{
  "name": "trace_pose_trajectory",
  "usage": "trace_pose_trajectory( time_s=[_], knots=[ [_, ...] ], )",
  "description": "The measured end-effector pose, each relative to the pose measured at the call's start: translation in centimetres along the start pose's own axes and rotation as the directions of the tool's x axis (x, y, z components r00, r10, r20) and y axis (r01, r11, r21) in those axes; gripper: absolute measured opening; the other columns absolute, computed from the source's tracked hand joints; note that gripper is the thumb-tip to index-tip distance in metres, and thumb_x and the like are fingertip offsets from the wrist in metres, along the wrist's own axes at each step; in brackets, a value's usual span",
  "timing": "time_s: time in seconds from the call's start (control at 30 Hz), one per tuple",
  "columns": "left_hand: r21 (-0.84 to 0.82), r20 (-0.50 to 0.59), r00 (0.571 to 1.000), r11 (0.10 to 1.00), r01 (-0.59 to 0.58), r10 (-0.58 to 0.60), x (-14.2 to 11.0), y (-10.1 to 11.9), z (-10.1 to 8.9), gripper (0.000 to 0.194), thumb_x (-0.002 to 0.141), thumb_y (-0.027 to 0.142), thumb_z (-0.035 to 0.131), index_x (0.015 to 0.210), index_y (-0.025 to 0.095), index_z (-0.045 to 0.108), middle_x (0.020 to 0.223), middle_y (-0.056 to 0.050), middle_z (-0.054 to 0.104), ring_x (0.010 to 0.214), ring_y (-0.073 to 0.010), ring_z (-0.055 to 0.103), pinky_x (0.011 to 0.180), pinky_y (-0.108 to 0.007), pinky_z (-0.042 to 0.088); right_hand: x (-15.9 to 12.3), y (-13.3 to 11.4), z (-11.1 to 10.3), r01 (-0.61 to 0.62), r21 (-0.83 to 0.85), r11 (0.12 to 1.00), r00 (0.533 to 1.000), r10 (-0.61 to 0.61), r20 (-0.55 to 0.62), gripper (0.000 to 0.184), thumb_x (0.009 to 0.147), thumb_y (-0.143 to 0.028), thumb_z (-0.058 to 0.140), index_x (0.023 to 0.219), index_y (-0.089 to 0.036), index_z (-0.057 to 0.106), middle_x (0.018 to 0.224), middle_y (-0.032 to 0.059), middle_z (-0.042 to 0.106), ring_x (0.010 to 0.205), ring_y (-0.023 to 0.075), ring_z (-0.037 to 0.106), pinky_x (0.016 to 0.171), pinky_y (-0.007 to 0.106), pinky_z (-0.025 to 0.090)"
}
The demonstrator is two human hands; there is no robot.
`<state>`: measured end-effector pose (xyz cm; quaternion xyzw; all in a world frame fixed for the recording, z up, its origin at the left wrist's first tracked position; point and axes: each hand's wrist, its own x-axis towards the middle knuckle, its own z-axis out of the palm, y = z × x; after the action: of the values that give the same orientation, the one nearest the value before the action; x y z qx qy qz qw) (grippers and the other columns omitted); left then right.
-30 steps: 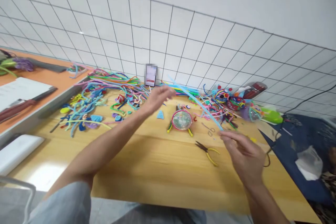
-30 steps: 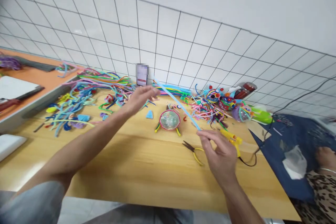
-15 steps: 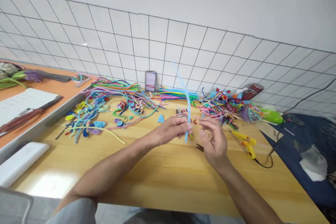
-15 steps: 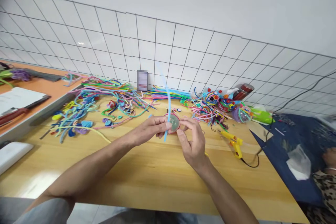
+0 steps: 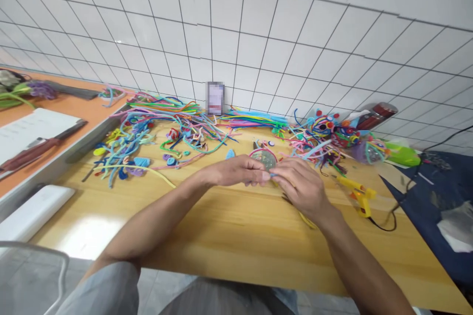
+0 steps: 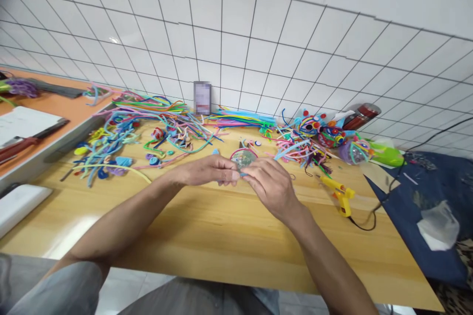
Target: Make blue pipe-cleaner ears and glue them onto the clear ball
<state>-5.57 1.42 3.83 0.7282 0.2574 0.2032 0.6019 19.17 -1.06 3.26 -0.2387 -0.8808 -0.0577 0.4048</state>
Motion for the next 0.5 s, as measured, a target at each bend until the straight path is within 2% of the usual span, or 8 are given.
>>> trace_pose_trajectory(
  time_s=[0.07,0.13,0.17,0.2,0.23,0.3,0.37,0.5],
  knots=[
    [0.113,-0.072,0.997,0.993,0.027,-0.019,-0.2,-1.0,-2.1,0.055,0.098,0.068,0.055,0.085,0.017,0.070,0.076,-0.002,0.062,0.070,-0.0147,0.057,0.067,-0.025,0.046,0.9,0.5,0.4,-0.027,-0.007,1.000,1.000,0.027,0.013,0.011,0.101,-0.016,0.069,0.104,-0.025,0.074,0.090,0.0040,0.080,0.085,0.0213,0.074,0.082,0.039,0.059],
    [0.313,-0.249,0.965,0.936,0.158,-0.080,-0.2,-2.6,-4.1,0.050,0.102,0.061,0.051,0.085,0.017,0.070,0.078,-0.004,0.066,0.072,-0.0171,0.061,0.068,-0.027,0.048,1.8,1.1,0.7,-0.061,-0.015,0.998,0.998,0.061,0.016,0.010,0.102,-0.018,0.067,0.099,-0.025,0.074,0.089,0.0041,0.079,0.085,0.0216,0.073,0.081,0.038,0.057],
    [0.440,-0.360,0.924,0.850,0.288,-0.127,-0.1,-3.5,-4.9,0.042,0.102,0.053,0.052,0.089,0.018,0.072,0.083,-0.006,0.070,0.078,-0.0189,0.065,0.072,-0.027,0.050,2.3,1.4,0.9,-0.078,-0.014,0.997,0.997,0.078,0.018,0.010,0.103,-0.019,0.067,0.099,-0.025,0.073,0.090,0.0044,0.079,0.086,0.0221,0.073,0.082,0.038,0.056],
    [0.523,-0.500,0.848,0.719,0.457,-0.175,0.0,-4.5,-5.4,0.035,0.101,0.048,0.054,0.093,0.020,0.073,0.089,-0.006,0.073,0.084,-0.0213,0.069,0.077,-0.029,0.051,2.8,1.6,1.0,-0.091,-0.009,0.996,0.996,0.091,0.020,0.010,0.103,-0.020,0.066,0.099,-0.025,0.073,0.092,0.0046,0.079,0.088,0.0225,0.072,0.083,0.039,0.056],
    [0.531,-0.565,0.802,0.659,0.533,-0.193,0.2,-5.4,-5.7,0.028,0.099,0.042,0.058,0.099,0.019,0.074,0.095,-0.009,0.076,0.091,-0.0257,0.071,0.083,-0.033,0.052,3.2,1.8,1.1,-0.104,-0.001,0.995,0.994,0.104,0.019,0.010,0.103,-0.020,0.065,0.098,-0.025,0.073,0.093,0.0048,0.079,0.089,0.0229,0.072,0.084,0.039,0.055],
    [0.522,-0.627,0.750,0.602,0.605,-0.210,0.5,-7.1,-5.7,0.022,0.094,0.032,0.064,0.106,0.017,0.074,0.106,-0.015,0.077,0.104,-0.0328,0.072,0.092,-0.040,0.052,3.9,2.1,1.1,-0.128,0.019,0.992,0.992,0.127,0.011,0.009,0.103,-0.021,0.066,0.098,-0.025,0.072,0.094,0.0048,0.078,0.090,0.0232,0.072,0.083,0.039,0.055],
    [0.512,-0.637,0.739,0.595,0.620,-0.221,0.9,-8.4,-5.3,0.020,0.089,0.029,0.070,0.105,0.017,0.073,0.110,-0.016,0.076,0.109,-0.0349,0.072,0.094,-0.041,0.052,4.2,2.4,1.2,-0.159,0.045,0.986,0.987,0.159,-0.006,0.007,0.101,-0.020,0.068,0.098,-0.025,0.072,0.093,0.0043,0.078,0.089,0.0232,0.072,0.082,0.039,0.055],
    [0.476,-0.636,0.744,0.653,0.589,-0.206,1.2,-9.4,-4.9,0.023,0.081,0.022,0.076,0.104,0.018,0.072,0.113,-0.013,0.075,0.110,-0.0316,0.070,0.093,-0.038,0.052,3.7,3.3,1.5,-0.213,0.082,0.974,0.976,0.215,-0.019,0.005,0.099,-0.021,0.070,0.097,-0.025,0.072,0.091,0.0034,0.078,0.089,0.0236,0.073,0.083,0.039,0.055]
  ],
)
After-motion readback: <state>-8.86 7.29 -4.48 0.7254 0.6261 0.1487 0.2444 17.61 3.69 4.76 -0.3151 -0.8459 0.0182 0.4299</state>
